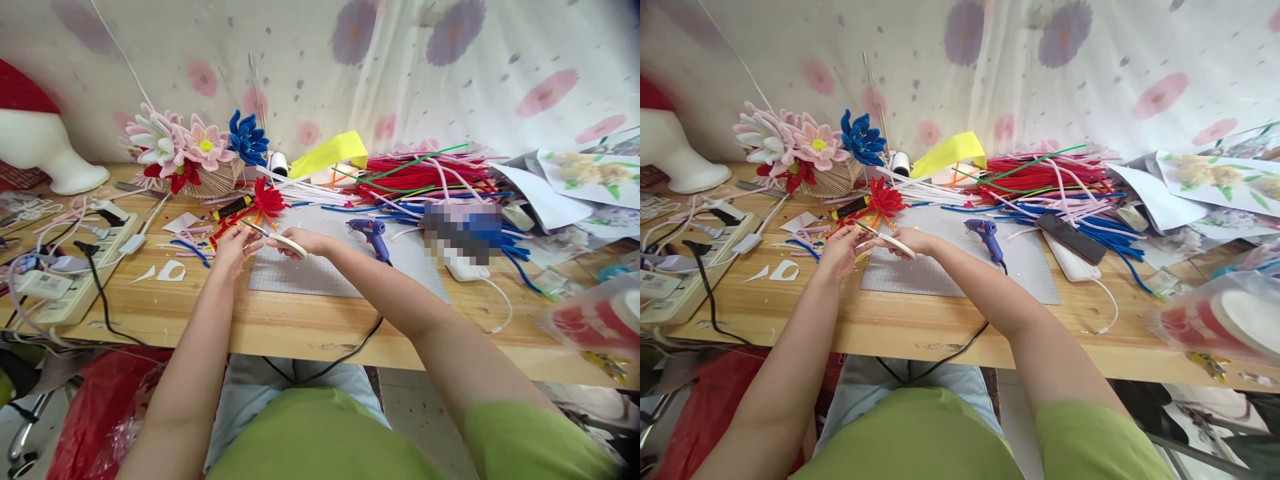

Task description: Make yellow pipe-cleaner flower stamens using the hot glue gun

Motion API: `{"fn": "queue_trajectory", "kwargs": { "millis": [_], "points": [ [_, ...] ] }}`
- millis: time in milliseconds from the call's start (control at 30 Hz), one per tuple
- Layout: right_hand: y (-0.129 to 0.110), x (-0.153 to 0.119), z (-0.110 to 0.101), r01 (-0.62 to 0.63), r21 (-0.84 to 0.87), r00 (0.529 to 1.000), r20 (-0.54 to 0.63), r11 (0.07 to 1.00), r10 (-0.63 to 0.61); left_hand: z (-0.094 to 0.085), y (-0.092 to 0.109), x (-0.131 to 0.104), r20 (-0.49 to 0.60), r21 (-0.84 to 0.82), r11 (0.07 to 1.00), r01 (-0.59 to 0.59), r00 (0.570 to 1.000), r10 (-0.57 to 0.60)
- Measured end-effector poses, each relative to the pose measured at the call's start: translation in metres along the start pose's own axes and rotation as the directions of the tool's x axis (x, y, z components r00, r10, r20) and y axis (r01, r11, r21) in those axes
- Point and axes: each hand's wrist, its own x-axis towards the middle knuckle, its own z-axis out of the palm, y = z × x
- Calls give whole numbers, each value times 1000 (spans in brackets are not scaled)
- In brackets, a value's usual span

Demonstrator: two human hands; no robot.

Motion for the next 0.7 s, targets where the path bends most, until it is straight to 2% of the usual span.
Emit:
{"fn": "queue_trajectory", "kwargs": {
  "millis": [67, 167, 267, 367, 433, 533, 633, 700],
  "points": [
    [0, -4, -3, 5, 32, 1000, -6, 999, -4, -2, -1, -2, 14, 25, 1000, -18, 1000, 18],
    [4, -12, -12, -31, -11, 988, -149, 999, 29, 2, -6, -7, 73, 29, 999, -37, 997, 35],
    [11, -24, -23, -102, -87, 937, -343, 991, 66, 11, -12, -10, 155, -10, 1000, -29, 988, 30],
    [15, -36, -33, -111, -4, 883, -460, 994, 96, 19, -16, -12, 224, -13, 1000, -12, 975, 15],
    [17, -41, -38, -79, 73, 862, -497, 994, 104, 22, -19, -12, 268, -8, 1000, -20, 963, 21],
    [24, -43, -43, -47, 110, 855, -509, 993, 97, 23, -22, -11, 344, -17, 999, -50, 937, 53],
    [36, -41, -44, -90, 46, 848, -520, 995, 101, 23, -26, -5, 371, -10, 998, -62, 927, 61],
    [45, -40, -42, -130, -26, 830, -550, 991, 94, 25, -29, 1, 325, 36, 997, -68, 944, 53]
  ]
}}
